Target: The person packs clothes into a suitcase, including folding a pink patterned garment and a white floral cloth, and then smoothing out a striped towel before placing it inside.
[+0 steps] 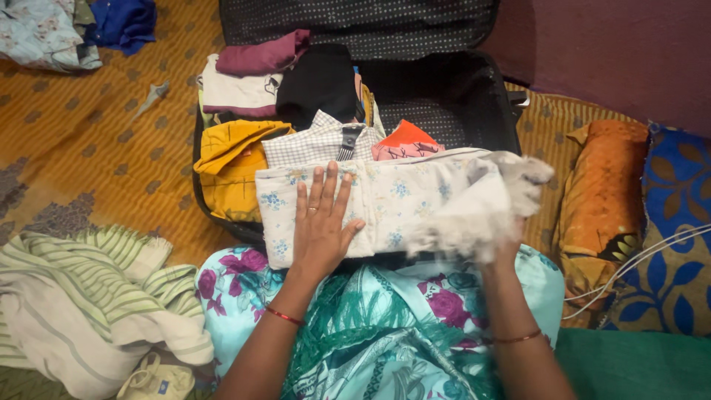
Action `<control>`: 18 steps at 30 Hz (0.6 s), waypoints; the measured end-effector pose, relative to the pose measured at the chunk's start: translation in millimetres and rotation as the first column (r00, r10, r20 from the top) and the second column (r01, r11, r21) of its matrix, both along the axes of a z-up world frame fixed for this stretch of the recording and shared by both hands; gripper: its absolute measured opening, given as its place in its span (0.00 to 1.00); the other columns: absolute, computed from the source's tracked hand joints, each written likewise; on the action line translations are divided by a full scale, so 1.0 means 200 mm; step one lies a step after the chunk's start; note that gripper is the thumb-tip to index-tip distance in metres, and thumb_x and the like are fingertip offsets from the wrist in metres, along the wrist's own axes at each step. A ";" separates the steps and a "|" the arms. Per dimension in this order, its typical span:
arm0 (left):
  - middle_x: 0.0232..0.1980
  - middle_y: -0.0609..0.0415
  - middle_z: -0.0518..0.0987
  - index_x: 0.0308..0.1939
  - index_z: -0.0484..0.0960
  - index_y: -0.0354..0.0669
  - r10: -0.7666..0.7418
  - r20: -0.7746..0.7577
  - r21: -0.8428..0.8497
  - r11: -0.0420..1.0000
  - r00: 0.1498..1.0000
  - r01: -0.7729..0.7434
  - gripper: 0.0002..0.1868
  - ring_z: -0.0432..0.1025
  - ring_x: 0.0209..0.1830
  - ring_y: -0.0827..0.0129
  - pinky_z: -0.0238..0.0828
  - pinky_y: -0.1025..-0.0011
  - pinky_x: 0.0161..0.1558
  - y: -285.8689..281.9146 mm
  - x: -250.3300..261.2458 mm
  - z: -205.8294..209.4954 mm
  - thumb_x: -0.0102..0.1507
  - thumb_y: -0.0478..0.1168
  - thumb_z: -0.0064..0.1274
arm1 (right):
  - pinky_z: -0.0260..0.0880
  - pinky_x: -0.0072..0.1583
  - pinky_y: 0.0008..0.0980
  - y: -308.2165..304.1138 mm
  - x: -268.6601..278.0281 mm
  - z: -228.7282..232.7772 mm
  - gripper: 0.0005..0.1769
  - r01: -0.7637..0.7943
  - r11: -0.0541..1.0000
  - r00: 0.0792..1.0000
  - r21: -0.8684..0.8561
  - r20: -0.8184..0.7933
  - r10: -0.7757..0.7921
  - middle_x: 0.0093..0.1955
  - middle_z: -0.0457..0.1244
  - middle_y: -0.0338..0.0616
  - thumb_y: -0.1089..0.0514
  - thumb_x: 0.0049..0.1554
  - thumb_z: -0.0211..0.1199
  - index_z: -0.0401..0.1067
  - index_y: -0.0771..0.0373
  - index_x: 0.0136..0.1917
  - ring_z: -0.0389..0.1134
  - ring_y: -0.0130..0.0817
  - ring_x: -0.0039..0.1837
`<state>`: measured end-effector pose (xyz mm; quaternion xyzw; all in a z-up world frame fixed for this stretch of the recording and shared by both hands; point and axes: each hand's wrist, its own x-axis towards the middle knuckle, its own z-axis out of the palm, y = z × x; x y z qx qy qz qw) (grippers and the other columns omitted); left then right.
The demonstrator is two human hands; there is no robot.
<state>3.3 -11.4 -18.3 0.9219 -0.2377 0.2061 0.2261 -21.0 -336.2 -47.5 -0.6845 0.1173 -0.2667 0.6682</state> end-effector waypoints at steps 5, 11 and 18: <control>0.85 0.47 0.43 0.80 0.54 0.45 0.000 -0.008 -0.012 1.000 1.000 0.000 0.45 0.33 0.85 0.54 0.27 0.47 0.80 0.00 0.00 0.00 0.65 0.58 0.52 | 0.62 0.62 0.38 0.00 0.04 0.12 0.11 -0.077 0.989 0.997 0.127 -0.021 0.080 0.56 0.63 0.50 0.61 0.66 0.60 0.67 0.67 0.60 0.61 0.38 0.60; 0.85 0.47 0.43 0.80 0.54 0.45 0.008 -0.025 -0.002 1.000 1.000 -0.008 0.46 0.33 0.85 0.55 0.27 0.47 0.80 0.00 0.01 0.00 0.64 0.58 0.52 | 0.59 0.68 0.40 -0.01 0.04 0.13 0.16 -0.155 0.973 0.987 0.171 -0.015 0.160 0.62 0.62 0.52 0.63 0.63 0.57 0.65 0.66 0.65 0.60 0.42 0.66; 0.85 0.47 0.43 0.80 0.54 0.45 0.007 -0.054 -0.002 1.000 0.999 -0.007 0.45 0.33 0.85 0.55 0.26 0.47 0.79 -0.01 0.01 0.01 0.64 0.58 0.52 | 0.55 0.74 0.41 -0.04 0.09 -0.04 0.24 -0.214 0.960 0.971 0.179 -0.066 0.229 0.69 0.60 0.54 0.65 0.61 0.54 0.63 0.65 0.70 0.59 0.47 0.73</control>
